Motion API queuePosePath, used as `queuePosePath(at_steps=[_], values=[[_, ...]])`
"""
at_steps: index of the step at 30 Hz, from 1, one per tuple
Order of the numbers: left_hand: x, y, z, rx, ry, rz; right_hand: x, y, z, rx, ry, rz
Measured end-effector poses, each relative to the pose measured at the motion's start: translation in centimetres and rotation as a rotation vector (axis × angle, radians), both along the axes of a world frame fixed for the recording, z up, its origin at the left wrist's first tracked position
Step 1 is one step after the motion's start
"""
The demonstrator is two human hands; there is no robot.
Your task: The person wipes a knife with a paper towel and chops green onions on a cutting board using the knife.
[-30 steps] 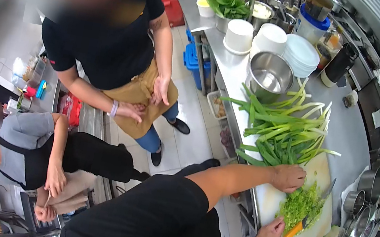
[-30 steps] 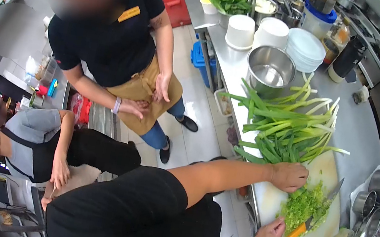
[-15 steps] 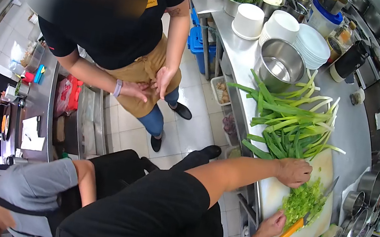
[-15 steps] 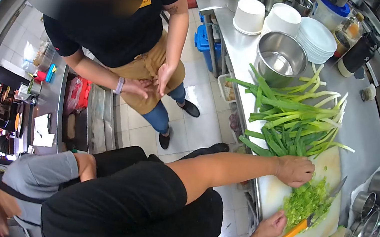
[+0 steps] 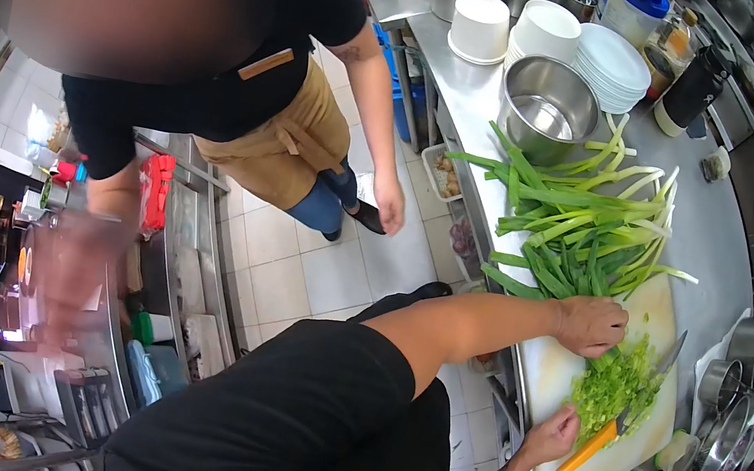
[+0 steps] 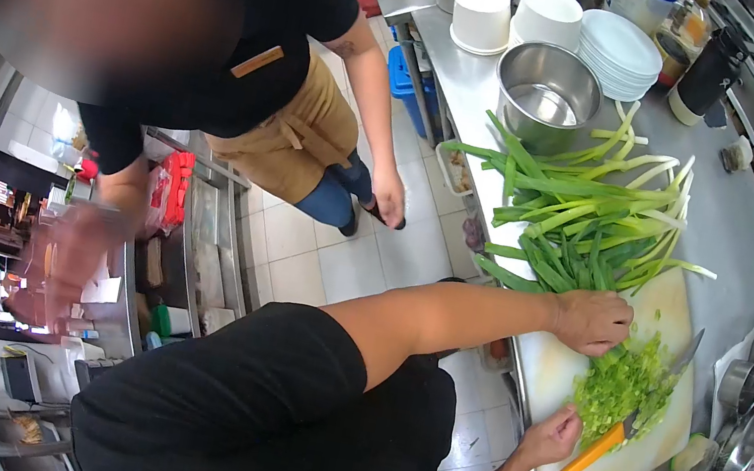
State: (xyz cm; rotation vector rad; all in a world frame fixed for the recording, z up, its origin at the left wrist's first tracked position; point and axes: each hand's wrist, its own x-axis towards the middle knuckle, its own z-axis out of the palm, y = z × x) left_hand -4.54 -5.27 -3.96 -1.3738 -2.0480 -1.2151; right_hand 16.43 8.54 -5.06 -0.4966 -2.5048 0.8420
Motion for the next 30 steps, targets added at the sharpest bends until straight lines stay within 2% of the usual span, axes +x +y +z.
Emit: queuePosePath(at_steps=[9,10,11,12,13,14,15,18,20,24,30], values=[[0.3,-0.1,-0.1,-0.056,-0.040,-0.016,0.1,-0.1,-0.4,-0.032,0.019,-0.029],[-0.1,0.0,0.1,-0.019,-0.022,-0.025,-0.5,-0.7,-1.1,-0.076,0.137,-0.034],[-0.6,0.2,-0.1,-0.175,-0.010,-0.084,0.0,-0.3,-1.3,-0.092,0.238,-0.042],[-0.5,-0.2,0.0,-0.087,-0.004,-0.094,0.4,-0.6,0.3,-0.168,0.069,-0.092],[-0.3,-0.3,0.4,-0.192,-0.058,-0.052,0.0,-1.5,-0.1,-0.206,0.157,-0.129],[0.1,-0.4,0.6,-0.118,-0.022,-0.032,-0.4,-1.9,1.5,-0.180,0.196,-0.066],[0.3,-0.5,1.4,-0.159,-0.060,-0.028,-0.2,-1.7,1.9,-0.181,0.078,-0.095],[0.1,-0.3,1.6,-0.228,-0.043,-0.020,-0.6,-1.2,2.6,-0.118,0.095,-0.173],[0.1,-0.2,2.0,-0.240,-0.036,-0.012,-0.4,-1.3,3.3,-0.218,0.150,-0.107],[0.0,0.0,1.9,-0.241,-0.008,-0.025,-0.5,-1.5,3.2,-0.207,0.147,-0.149],[0.0,-0.1,1.7,-0.265,-0.002,-0.009,0.4,-1.0,3.3,-0.149,0.121,-0.072]])
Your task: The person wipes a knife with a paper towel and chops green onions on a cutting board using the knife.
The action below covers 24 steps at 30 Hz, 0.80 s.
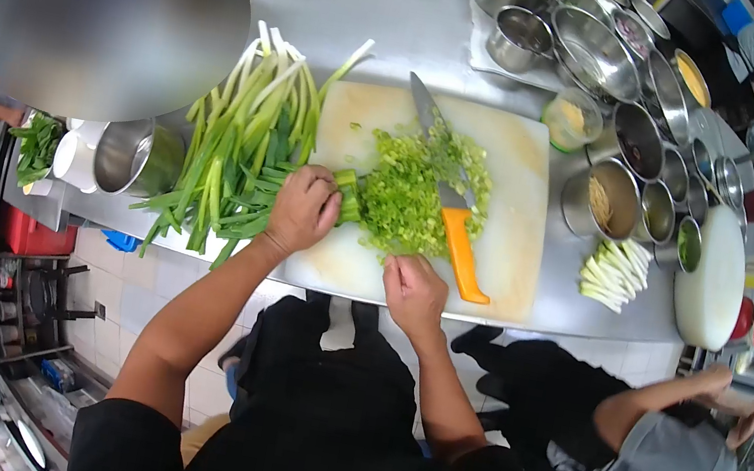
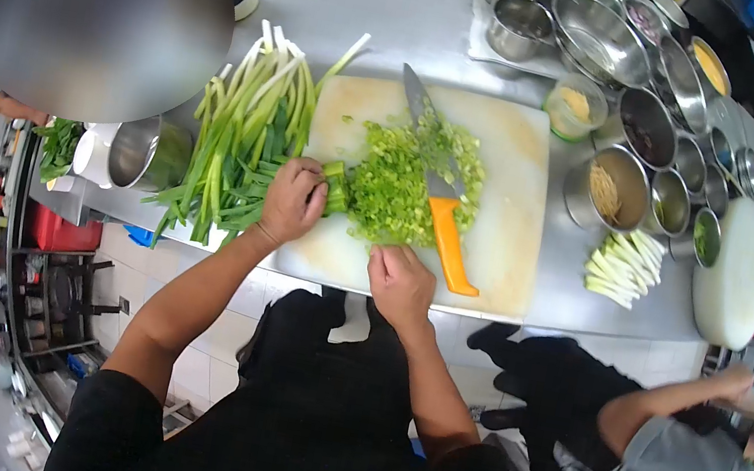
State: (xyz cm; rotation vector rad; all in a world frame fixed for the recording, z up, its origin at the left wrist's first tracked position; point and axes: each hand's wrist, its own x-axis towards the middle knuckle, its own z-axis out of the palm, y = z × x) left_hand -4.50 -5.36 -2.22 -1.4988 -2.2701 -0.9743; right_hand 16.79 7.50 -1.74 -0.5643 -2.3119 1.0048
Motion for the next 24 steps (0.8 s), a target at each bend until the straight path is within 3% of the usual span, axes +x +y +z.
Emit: queuePosePath(at_steps=[2,4,6,7,12,14,17,20,24], values=[[-0.1,0.1,0.0,0.016,0.004,-0.031,0.1,0.5,1.3,-0.275,0.064,0.025],[-0.1,0.2,0.1,0.016,0.052,-0.014,1.1,1.6,2.5,-0.251,-0.001,0.000],[0.0,0.0,0.0,0.013,0.028,-0.028,1.7,2.8,3.8,0.057,0.109,-0.116],[0.0,0.0,0.1,0.014,0.057,-0.039,2.0,3.5,5.0,0.152,0.010,-0.109],[-0.7,0.2,0.3,0.046,0.102,-0.122,1.8,4.9,6.8,0.292,-0.249,-0.179],[-0.7,0.0,0.3,0.041,0.083,-0.119,1.0,5.6,5.2,0.186,-0.476,-0.183],[-0.8,0.0,0.6,0.019,0.015,-0.124,-0.1,6.7,4.1,0.120,-0.554,-0.208],[-0.9,0.0,0.6,0.032,0.040,-0.147,-1.0,5.8,8.3,0.048,-0.662,-0.243],[-1.2,0.0,0.4,0.045,0.031,-0.181,-0.7,3.9,9.8,0.006,-0.474,-0.230]])
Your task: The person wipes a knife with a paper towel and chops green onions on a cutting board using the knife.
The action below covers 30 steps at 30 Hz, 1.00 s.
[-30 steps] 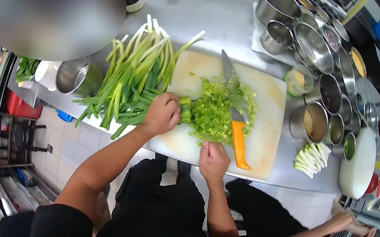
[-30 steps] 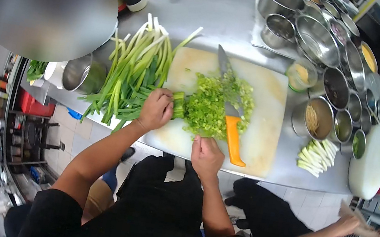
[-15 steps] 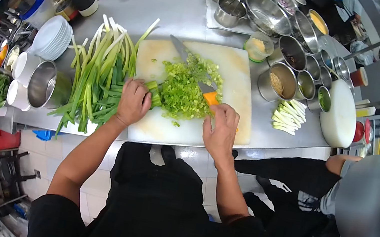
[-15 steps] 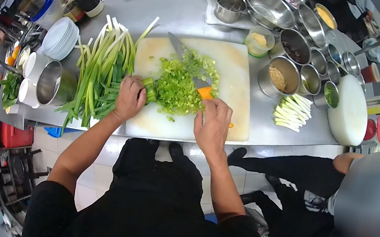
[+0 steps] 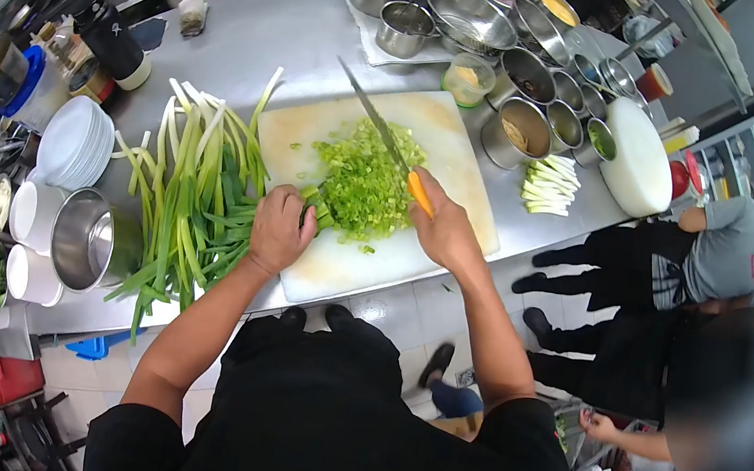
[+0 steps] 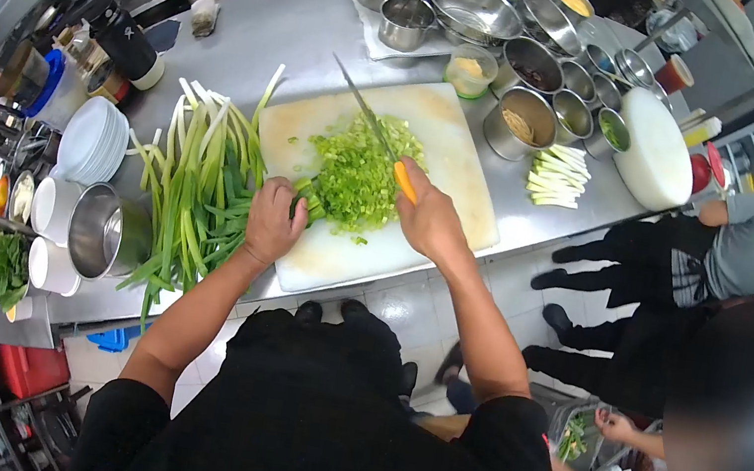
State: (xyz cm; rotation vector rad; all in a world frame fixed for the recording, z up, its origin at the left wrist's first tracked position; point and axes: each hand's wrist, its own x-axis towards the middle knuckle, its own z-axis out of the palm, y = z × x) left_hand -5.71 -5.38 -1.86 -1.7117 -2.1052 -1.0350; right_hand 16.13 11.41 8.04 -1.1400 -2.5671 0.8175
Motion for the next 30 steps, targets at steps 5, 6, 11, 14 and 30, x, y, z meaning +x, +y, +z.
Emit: queuePosePath(at_steps=[5,6,11,14,30], values=[[-0.4,0.0,-0.6,0.027,-0.020,-0.019,-1.8,-5.3,-2.2,-0.648,0.325,-0.206],[-0.4,0.0,-0.7,0.030,-0.017,-0.035,-2.1,-6.1,-3.0,-0.612,0.277,-0.210],[-0.5,0.0,-0.6,0.083,-0.018,-0.021,-2.8,-11.2,-4.3,-0.331,0.230,-0.222],[-0.6,0.0,-1.0,0.123,-0.031,-0.029,-2.8,-12.5,-2.7,-0.351,0.080,-0.173],[-2.1,1.6,-0.8,0.069,-0.004,-0.092,-3.0,-10.4,-3.3,-0.093,-0.065,-0.222]])
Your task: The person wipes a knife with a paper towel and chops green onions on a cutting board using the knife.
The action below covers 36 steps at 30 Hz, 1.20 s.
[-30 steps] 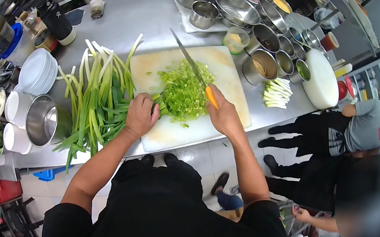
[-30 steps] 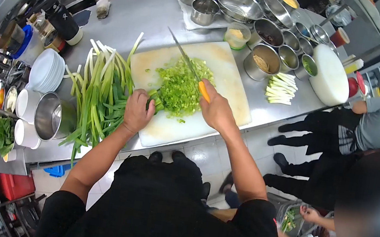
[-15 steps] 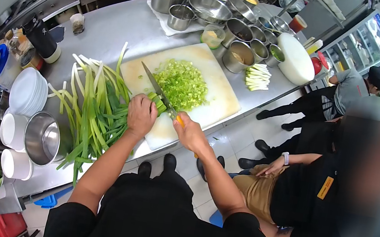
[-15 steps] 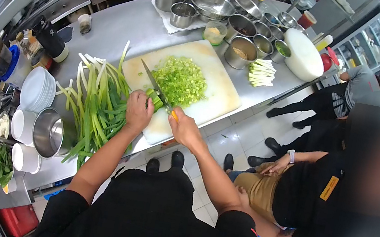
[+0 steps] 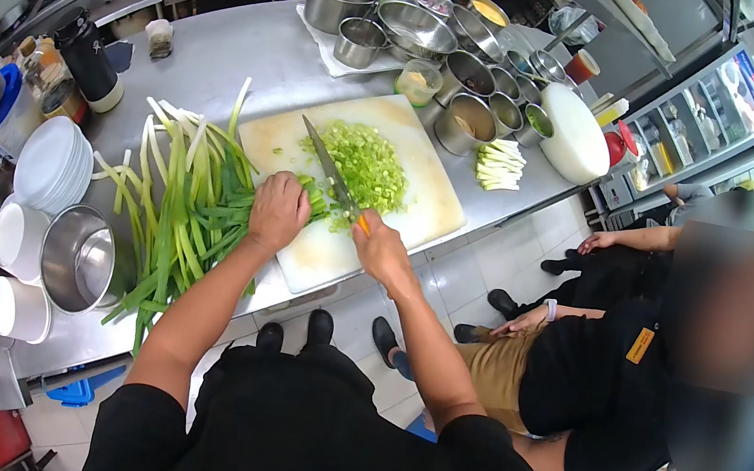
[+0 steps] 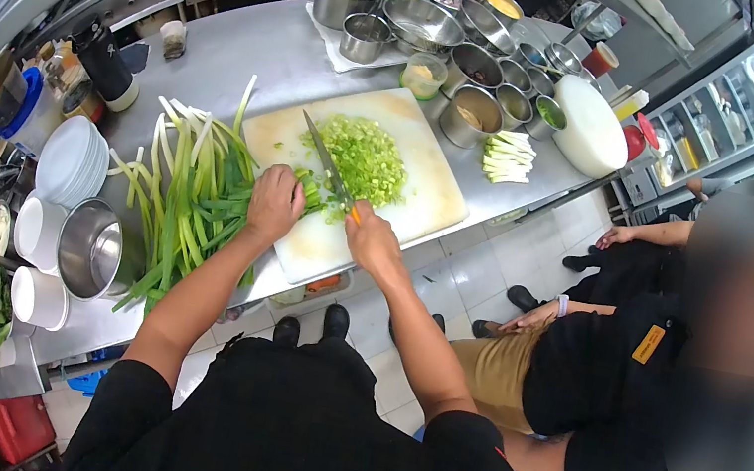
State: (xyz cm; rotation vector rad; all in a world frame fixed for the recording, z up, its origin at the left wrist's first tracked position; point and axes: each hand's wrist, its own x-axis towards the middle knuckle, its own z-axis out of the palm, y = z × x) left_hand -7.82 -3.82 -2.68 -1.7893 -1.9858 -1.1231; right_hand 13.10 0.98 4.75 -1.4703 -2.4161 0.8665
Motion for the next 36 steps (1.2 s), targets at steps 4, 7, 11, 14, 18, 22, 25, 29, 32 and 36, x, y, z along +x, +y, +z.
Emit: queuePosePath(at_steps=[4,7,11,14,18,22,25,29,32,36], values=[[0.3,-0.1,0.1,0.025,0.010,0.008,0.0,-0.4,0.3,-0.013,0.018,0.024],[0.4,-0.2,0.1,0.035,0.020,0.019,0.1,-0.8,0.9,0.000,0.035,0.056],[0.3,-0.2,-0.2,0.066,0.027,0.011,-0.1,-0.4,1.1,-0.044,-0.037,0.127],[0.4,-0.3,0.2,0.087,-0.030,0.009,-1.6,-0.5,0.3,-0.034,-0.112,0.144],[0.1,-0.7,0.5,0.015,-0.032,-0.041,-3.2,-1.5,0.0,-0.035,-0.118,0.172],[0.2,-0.7,1.0,0.090,0.003,-0.048,-2.3,-0.2,-0.2,0.047,-0.044,0.211],[0.3,-0.7,0.8,0.068,-0.005,-0.052,-1.4,-0.4,1.2,0.049,-0.041,0.166],[0.3,-0.6,0.6,0.051,-0.052,-0.070,-0.7,-2.2,4.1,0.091,-0.077,0.160],[0.1,-0.4,0.4,0.057,-0.028,-0.085,-0.3,-3.2,4.4,0.127,-0.140,0.184],[0.1,-0.5,0.7,-0.018,0.004,-0.073,0.4,-4.1,5.7,0.102,-0.147,0.223]])
